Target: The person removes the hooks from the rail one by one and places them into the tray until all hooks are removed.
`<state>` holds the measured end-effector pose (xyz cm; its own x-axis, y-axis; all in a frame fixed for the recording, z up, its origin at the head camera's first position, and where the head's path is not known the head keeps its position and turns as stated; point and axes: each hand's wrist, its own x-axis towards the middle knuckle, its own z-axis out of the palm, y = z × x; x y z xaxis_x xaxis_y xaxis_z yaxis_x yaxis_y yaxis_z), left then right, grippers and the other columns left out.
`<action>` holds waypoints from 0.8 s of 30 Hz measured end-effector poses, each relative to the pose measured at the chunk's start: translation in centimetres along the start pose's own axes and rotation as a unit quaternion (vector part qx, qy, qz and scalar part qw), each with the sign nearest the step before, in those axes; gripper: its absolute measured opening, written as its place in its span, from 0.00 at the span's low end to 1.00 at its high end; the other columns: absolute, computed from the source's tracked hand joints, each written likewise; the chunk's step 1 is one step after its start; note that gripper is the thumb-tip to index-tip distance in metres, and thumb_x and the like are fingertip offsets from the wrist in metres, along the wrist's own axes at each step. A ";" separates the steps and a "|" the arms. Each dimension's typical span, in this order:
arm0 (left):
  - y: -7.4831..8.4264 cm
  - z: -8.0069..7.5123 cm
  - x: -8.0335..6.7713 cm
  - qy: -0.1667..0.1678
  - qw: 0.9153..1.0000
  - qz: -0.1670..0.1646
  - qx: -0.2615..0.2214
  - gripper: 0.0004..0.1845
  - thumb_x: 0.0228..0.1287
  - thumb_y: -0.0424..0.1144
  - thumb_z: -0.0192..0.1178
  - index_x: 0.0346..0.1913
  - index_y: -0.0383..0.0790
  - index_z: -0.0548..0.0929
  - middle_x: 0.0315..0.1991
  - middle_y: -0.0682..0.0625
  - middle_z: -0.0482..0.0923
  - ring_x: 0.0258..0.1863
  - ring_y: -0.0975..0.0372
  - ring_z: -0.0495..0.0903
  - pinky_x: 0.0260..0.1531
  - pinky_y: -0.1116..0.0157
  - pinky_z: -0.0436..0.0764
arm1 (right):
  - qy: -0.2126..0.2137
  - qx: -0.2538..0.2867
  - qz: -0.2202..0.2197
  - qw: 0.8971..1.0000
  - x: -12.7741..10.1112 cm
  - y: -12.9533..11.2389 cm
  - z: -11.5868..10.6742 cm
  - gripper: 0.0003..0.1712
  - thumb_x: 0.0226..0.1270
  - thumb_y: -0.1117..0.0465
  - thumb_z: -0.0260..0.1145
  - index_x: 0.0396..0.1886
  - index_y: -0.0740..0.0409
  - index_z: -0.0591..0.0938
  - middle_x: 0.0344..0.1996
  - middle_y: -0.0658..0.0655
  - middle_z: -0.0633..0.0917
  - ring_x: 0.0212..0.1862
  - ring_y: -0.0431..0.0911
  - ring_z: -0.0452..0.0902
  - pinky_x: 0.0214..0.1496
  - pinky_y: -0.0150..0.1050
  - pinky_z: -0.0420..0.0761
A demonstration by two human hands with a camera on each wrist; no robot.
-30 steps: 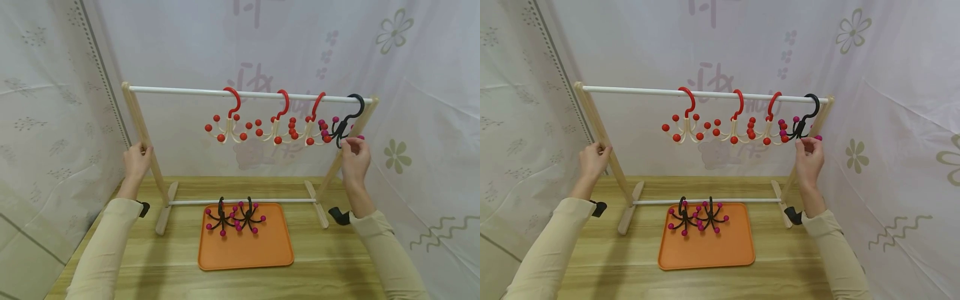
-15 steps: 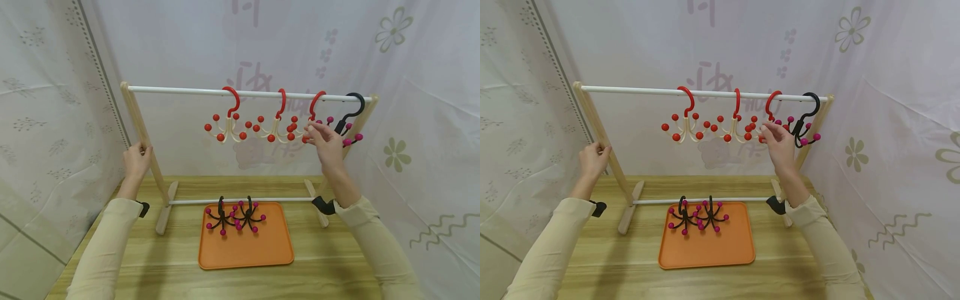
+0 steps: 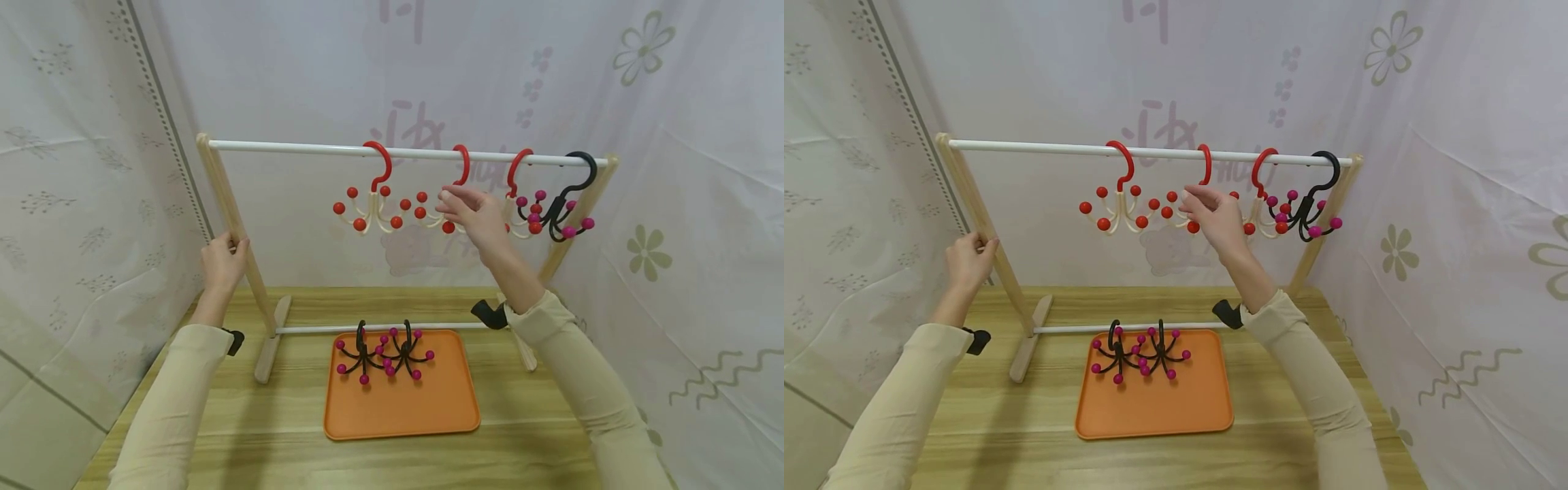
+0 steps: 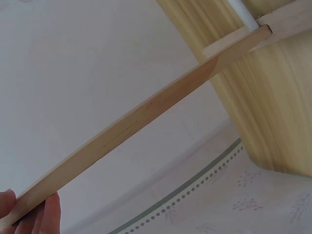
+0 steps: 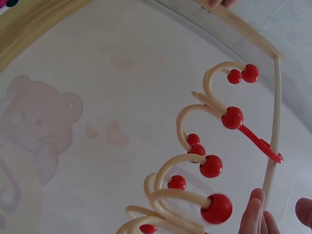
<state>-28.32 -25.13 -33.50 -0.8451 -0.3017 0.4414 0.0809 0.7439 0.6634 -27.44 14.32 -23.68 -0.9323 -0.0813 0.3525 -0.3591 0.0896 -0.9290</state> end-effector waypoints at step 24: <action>-0.2 0.1 0.1 -0.005 1.000 -0.001 -0.010 0.13 0.66 0.36 0.47 0.30 0.26 0.71 0.41 0.28 0.74 0.43 0.40 0.73 0.39 0.49 0.74 | -0.019 -0.041 0.052 0.998 3.8 -0.3 5.5 0.21 0.60 0.57 0.61 0.53 0.57 0.75 0.44 0.53 0.80 0.37 0.44 0.79 0.46 0.35 0.74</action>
<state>-28.50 -25.27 -33.67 -0.8506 -0.2965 0.4342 0.0899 0.7317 0.6757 -30.64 8.57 -22.62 -0.9631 -0.1048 0.2480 -0.2637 0.1805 -0.9476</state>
